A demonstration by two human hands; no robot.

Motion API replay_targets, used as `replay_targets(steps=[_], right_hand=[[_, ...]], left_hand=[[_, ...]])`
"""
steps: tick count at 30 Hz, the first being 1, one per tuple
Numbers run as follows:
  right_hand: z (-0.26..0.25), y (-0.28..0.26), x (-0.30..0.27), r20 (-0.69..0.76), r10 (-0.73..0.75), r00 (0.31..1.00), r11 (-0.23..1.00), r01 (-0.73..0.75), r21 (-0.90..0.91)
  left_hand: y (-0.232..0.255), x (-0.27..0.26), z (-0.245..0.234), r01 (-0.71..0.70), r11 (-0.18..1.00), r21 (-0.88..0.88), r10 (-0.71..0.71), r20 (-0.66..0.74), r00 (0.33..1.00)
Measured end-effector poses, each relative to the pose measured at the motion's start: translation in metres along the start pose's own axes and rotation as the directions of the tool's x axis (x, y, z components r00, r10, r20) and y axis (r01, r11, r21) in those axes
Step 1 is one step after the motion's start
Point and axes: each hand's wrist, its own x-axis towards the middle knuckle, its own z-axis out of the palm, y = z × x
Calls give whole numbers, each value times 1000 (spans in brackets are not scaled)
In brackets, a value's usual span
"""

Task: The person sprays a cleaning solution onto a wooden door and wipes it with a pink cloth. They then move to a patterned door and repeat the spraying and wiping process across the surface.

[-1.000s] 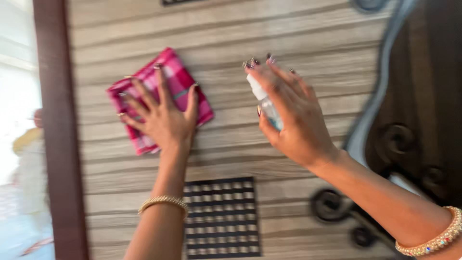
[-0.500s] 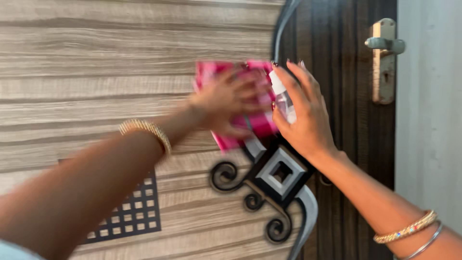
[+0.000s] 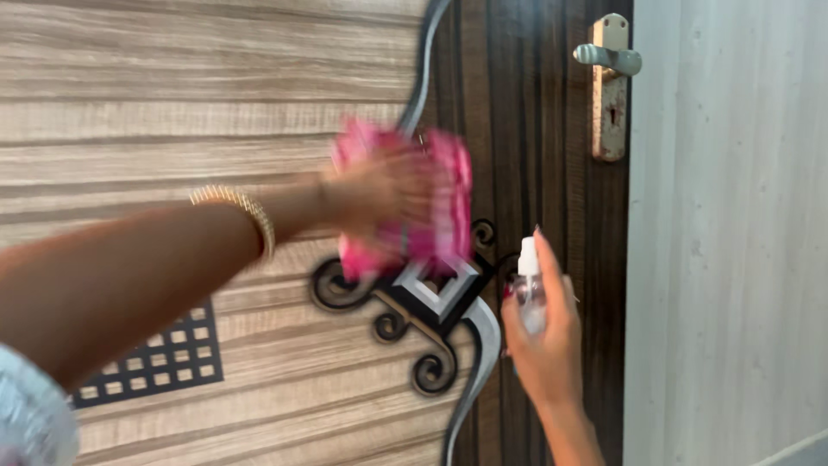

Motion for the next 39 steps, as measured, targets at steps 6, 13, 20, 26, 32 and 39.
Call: replay_targets(steps=[6,13,20,26,32,39], right_hand=[[-4,21,-31,47,114,992,987,-107,-120],[-19,25,-25,-82,-87,993,994,82,-68],[-16,23,-19,-119,-181,976,974,161,-160],[-16,24,-20,-120,-134,984,985,120,-122],[-37,26,-13,-165,-170,972,960,126,-249],[-49,21,-8,-183,-168,969,953,112,-280]], left_hand=[[-40,37,-8,858,503,-106,-833,-325,448],[62,59,-4,196,977,87,-197,3,980],[-17,73,-21,400,908,122,-404,9,915],[31,101,10,768,635,86,-751,-164,640],[75,72,4,37,999,26,-40,142,989],[48,95,-5,503,858,102,-501,-47,864]])
